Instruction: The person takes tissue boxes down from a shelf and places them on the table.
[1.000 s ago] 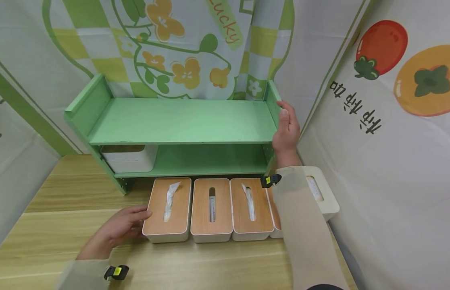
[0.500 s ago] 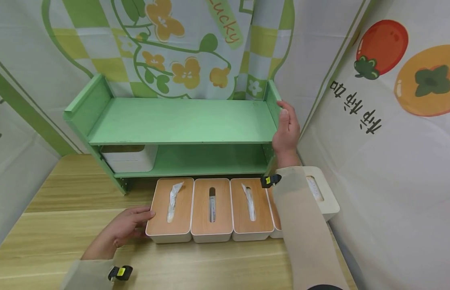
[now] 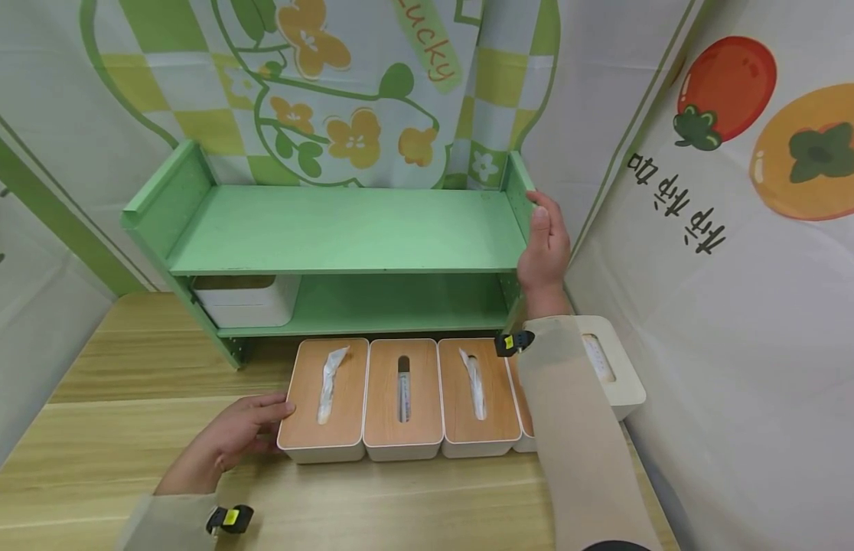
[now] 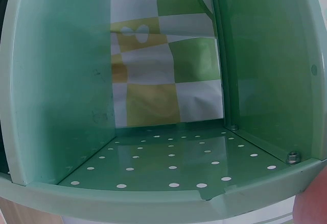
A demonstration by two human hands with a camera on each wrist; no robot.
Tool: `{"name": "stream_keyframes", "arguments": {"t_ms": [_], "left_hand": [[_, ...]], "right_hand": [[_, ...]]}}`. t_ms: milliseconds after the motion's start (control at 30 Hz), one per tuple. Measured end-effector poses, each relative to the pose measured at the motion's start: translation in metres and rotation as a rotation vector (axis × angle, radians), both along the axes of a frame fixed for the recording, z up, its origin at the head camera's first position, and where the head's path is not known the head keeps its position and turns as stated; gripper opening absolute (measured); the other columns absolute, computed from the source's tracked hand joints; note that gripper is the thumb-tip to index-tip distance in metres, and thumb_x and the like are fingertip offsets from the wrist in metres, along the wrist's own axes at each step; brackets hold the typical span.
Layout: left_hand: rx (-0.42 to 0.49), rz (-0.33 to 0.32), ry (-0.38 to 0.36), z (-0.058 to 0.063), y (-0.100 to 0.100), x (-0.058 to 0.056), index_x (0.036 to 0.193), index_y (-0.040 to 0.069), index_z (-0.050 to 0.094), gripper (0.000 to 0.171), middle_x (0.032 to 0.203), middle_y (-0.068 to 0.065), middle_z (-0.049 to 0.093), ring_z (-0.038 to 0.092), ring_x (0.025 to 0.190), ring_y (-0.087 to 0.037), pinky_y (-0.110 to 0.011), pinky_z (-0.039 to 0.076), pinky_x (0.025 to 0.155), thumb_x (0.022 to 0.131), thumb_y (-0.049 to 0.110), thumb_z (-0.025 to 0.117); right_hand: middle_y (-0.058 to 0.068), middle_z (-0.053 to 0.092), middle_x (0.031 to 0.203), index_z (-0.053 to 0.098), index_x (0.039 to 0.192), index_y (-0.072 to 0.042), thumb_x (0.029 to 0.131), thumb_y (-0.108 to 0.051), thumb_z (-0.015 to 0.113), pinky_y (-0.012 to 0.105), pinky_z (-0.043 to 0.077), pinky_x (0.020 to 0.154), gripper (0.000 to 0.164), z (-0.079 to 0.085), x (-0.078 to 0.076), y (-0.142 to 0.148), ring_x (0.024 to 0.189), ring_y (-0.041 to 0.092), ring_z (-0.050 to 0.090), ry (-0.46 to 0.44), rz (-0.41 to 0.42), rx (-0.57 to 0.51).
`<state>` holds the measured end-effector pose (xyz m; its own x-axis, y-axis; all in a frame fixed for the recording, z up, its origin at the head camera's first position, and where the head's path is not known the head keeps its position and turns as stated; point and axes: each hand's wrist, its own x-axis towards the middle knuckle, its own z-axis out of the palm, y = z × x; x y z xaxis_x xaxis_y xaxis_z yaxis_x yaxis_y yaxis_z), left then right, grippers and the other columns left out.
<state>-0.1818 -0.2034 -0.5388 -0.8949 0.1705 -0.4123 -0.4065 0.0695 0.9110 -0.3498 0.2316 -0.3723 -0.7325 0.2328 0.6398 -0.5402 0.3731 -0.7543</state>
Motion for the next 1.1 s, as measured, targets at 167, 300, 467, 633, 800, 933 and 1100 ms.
{"name": "stream_keyframes", "arguments": {"t_ms": [167, 300, 467, 633, 800, 933, 1100], "left_hand": [[-0.030, -0.051, 0.020, 0.003, 0.002, 0.001, 0.145, -0.014, 0.037, 0.057, 0.101, -0.018, 0.070, 0.067, 0.084, -0.026, -0.044, 0.055, 0.069, 0.103, 0.020, 0.056], [-0.077, -0.100, 0.055, 0.009, 0.005, 0.001, 0.146, -0.012, 0.037, 0.053, 0.095, -0.015, 0.070, 0.066, 0.080, -0.024, -0.045, 0.055, 0.069, 0.105, 0.019, 0.051], [-0.125, -0.107, 0.052, 0.012, 0.007, 0.001, 0.146, -0.011, 0.037, 0.051, 0.094, -0.015, 0.070, 0.066, 0.083, -0.026, -0.045, 0.054, 0.071, 0.106, 0.018, 0.048], [-0.471, -0.148, 0.205, 0.024, 0.010, 0.004, 0.145, -0.011, 0.040, 0.055, 0.117, -0.027, 0.064, 0.063, 0.104, -0.038, -0.052, 0.051, 0.084, 0.104, 0.024, 0.052], [-0.901, -0.071, 0.664, 0.051, 0.019, 0.006, 0.146, -0.010, 0.040, 0.059, 0.132, -0.030, 0.055, 0.055, 0.117, -0.044, -0.057, 0.045, 0.093, 0.100, 0.025, 0.054], [-1.056, -0.030, 1.038, 0.073, 0.020, -0.003, 0.147, -0.014, 0.034, 0.065, 0.152, -0.029, 0.034, 0.029, 0.141, -0.042, -0.054, 0.025, 0.111, 0.101, 0.029, 0.052], [-1.181, -0.086, 1.020, 0.096, 0.011, -0.023, 0.150, -0.016, 0.018, 0.084, 0.158, -0.032, 0.015, 0.009, 0.147, -0.041, -0.048, 0.005, 0.117, 0.104, 0.050, 0.042]], "right_hand": [[0.001, 0.050, 0.146, 0.058, 0.136, -0.014, 0.108, -0.038, 0.032, 0.035, 0.032, 0.103, 0.045, 0.000, 0.002, 0.001, 0.124, 0.013, 0.045, -0.018, -0.007, 0.002], [-0.004, 0.049, 0.146, 0.058, 0.137, -0.017, 0.108, -0.040, 0.031, 0.034, 0.030, 0.105, 0.045, 0.001, 0.003, 0.003, 0.129, 0.011, 0.042, -0.039, -0.019, 0.000], [-0.002, 0.050, 0.145, 0.058, 0.137, -0.015, 0.108, -0.039, 0.032, 0.036, 0.032, 0.103, 0.046, 0.002, 0.003, 0.001, 0.126, 0.013, 0.044, -0.030, -0.014, 0.004], [-0.003, 0.049, 0.146, 0.058, 0.137, -0.015, 0.109, -0.038, 0.031, 0.035, 0.031, 0.104, 0.045, 0.002, 0.002, 0.000, 0.128, 0.012, 0.043, -0.037, -0.007, 0.000], [-0.004, 0.048, 0.146, 0.058, 0.136, -0.019, 0.108, -0.043, 0.032, 0.036, 0.031, 0.103, 0.046, 0.003, 0.003, 0.000, 0.124, 0.012, 0.044, -0.061, -0.016, 0.000], [-0.002, 0.048, 0.146, 0.058, 0.136, -0.021, 0.107, -0.044, 0.031, 0.036, 0.032, 0.102, 0.046, 0.004, 0.003, 0.001, 0.121, 0.012, 0.045, -0.059, -0.023, 0.002], [-0.002, 0.049, 0.146, 0.058, 0.136, -0.016, 0.109, -0.039, 0.031, 0.036, 0.032, 0.101, 0.045, 0.003, 0.003, -0.001, 0.121, 0.014, 0.045, -0.040, -0.014, 0.004]]}}
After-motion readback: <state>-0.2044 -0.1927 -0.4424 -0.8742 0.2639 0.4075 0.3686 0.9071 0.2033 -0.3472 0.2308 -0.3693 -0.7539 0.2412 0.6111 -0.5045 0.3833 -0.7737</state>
